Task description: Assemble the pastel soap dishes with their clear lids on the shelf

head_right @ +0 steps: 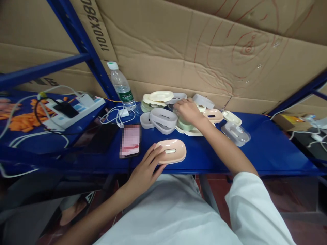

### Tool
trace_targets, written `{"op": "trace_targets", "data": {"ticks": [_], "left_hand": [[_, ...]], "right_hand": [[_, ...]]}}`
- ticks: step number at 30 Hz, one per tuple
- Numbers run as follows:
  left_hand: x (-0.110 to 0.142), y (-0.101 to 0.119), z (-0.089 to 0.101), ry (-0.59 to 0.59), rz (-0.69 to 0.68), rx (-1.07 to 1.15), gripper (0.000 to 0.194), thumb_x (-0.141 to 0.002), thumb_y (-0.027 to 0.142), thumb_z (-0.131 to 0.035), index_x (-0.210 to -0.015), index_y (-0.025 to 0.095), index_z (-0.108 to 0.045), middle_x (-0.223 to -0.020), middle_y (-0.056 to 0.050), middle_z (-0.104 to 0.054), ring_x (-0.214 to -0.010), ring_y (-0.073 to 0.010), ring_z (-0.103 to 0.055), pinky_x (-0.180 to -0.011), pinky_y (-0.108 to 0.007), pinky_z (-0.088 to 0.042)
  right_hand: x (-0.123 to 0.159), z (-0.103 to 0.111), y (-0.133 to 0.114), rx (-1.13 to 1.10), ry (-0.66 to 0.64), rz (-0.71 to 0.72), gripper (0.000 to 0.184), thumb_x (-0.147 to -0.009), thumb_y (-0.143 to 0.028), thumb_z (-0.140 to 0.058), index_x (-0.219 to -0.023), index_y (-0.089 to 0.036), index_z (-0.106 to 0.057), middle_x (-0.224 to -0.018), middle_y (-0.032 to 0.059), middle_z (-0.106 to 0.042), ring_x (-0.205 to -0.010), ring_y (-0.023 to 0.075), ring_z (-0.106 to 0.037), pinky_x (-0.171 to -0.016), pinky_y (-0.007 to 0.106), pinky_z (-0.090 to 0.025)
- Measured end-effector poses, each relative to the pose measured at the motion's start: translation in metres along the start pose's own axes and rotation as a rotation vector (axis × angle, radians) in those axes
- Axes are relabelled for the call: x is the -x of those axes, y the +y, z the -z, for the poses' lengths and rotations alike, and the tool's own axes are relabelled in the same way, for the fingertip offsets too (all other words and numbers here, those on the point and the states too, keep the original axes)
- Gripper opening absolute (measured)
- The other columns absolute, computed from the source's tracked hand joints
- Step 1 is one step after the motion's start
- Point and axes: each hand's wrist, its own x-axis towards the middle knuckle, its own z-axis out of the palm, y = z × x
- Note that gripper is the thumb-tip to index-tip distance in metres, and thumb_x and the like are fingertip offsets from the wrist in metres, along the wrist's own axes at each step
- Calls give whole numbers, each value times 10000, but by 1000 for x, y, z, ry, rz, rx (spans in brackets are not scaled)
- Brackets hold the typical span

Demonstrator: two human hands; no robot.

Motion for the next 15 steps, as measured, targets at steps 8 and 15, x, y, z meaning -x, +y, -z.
{"op": "trace_targets", "data": {"ticks": [8,15], "left_hand": [[0,-1,3,-16,16,65,395,-1089,268,-584,-1477,191,-590,-1601,-154,-591,-1624,-331,-404,-1253,-526,-520],[-1,0,5,-20,38,105,394,-1086,261,-581,-1477,214,-594,-1613,-140,-579,-1628,-324,-398,-1258,-529,-513]], "right_hand": [[-18,-7,6,177,-2,74,370,-1024,-269,-611,-1344,-94,-670,-1314,203,-727,-1175,359,-649,-990,453,-391],[-3,-8,27,157,170,-145,301,-1032,-200,-483,-1233,-129,-696,-1178,193,-744,-1097,350,-652,-871,424,-450]]}}
